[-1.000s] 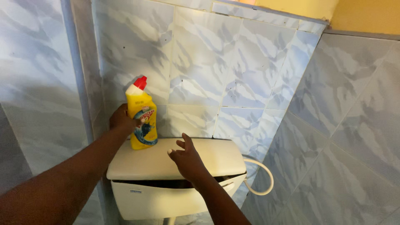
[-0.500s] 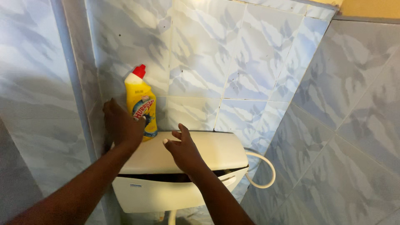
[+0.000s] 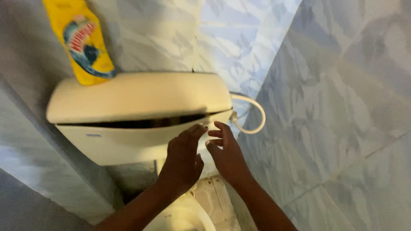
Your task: The person scrubs the inside of a toilet bowl using a brush after applying a cleaning liquid from a bottle.
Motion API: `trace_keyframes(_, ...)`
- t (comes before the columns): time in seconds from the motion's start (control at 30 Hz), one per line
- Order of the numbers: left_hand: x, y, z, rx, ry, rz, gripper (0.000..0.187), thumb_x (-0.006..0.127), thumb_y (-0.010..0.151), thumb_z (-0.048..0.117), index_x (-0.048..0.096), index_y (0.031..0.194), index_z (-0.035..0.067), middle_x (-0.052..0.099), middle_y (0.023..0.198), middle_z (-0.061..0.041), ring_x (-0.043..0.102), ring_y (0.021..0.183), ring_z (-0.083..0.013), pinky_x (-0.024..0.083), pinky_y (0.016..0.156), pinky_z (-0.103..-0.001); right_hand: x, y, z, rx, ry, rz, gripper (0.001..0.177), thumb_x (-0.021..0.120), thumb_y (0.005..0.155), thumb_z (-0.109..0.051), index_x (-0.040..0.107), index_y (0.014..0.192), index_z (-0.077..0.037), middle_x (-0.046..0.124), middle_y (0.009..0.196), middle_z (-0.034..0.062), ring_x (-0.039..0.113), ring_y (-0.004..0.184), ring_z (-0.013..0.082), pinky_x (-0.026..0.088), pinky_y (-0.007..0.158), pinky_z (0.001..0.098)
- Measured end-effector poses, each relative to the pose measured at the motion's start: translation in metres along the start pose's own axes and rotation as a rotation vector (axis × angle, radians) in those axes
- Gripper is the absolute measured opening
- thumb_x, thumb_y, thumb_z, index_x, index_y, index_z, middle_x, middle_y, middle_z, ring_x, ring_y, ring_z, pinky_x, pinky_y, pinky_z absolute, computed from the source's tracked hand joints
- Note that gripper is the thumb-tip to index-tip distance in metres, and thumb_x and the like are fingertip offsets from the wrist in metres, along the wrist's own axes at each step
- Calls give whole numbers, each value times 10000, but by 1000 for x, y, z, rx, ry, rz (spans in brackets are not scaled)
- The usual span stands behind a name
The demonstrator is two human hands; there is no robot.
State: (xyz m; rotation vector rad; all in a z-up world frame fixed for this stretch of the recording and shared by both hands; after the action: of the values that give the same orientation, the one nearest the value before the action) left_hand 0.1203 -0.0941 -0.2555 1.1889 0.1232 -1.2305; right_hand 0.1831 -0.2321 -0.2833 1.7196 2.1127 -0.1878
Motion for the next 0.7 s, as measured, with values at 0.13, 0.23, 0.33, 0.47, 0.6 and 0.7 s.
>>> trace_keyframes(0.13, 110, -71, 5, -264, -168, -375, 731, 622, 765, -45, 438, 1466, 55, 574, 1332, -197, 559, 1219, -392, 438, 1047, -502, -30, -51, 116, 146, -48, 0, 588, 623, 892, -141, 445, 1451, -96, 650, 1311, 103, 680, 1107, 221, 549, 967, 377)
trace_keyframes(0.23, 196, -134, 8, -342, -206, -446, 695, 648, 773, -3, 438, 1434, 46, 587, 1306, -198, 571, 1201, -379, 464, 1008, -478, -49, -98, 219, 256, -183, -46, 543, 625, 897, -149, 484, 1419, -93, 633, 1328, 108, 684, 1110, 240, 537, 979, 381)
trace_keyframes(0.33, 290, -208, 4, -437, -285, -408, 674, 649, 783, 28, 442, 1425, 46, 628, 1276, -193, 580, 1210, -369, 472, 1016, -461, -63, -159, 325, 223, -414, -118, 469, 653, 889, -163, 558, 1341, -80, 626, 1280, 136, 666, 1099, 296, 527, 960, 415)
trace_keyframes(0.47, 419, -307, -21, -851, -408, -471, 624, 612, 843, 77, 426, 1438, 58, 659, 1284, -195, 613, 1222, -350, 497, 1027, -444, -57, -234, 451, -25, -914, -522, 165, 660, 897, -192, 675, 1019, -81, 650, 1170, 123, 602, 1100, 331, 488, 968, 468)
trace_keyframes(0.6, 507, -395, -29, -1199, -450, -597, 677, 597, 836, 126, 391, 1480, 103, 652, 1312, -182, 706, 1089, -392, 559, 966, -457, -43, -292, 551, 233, -1094, -718, 207, 613, 951, -217, 654, 1087, -67, 632, 1100, 144, 557, 1095, 330, 493, 876, 484)
trace_keyframes(0.7, 557, -439, -34, -1383, -480, -659, 678, 550, 857, 147, 362, 1506, 99, 674, 1292, -190, 757, 1006, -429, 602, 918, -479, -31, -315, 600, 213, -1202, -828, 210, 611, 981, -254, 669, 1041, -61, 659, 1057, 133, 570, 1078, 296, 464, 888, 455)
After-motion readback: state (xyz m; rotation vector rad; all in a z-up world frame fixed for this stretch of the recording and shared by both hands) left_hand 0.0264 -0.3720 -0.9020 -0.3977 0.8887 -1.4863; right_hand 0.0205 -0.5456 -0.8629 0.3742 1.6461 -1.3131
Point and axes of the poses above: each hand's wrist, its own y-axis towards the middle knuckle, its own x-axis out of the palm, z = x × y, the point moved 5 cm from there along y, towards the middle knuckle
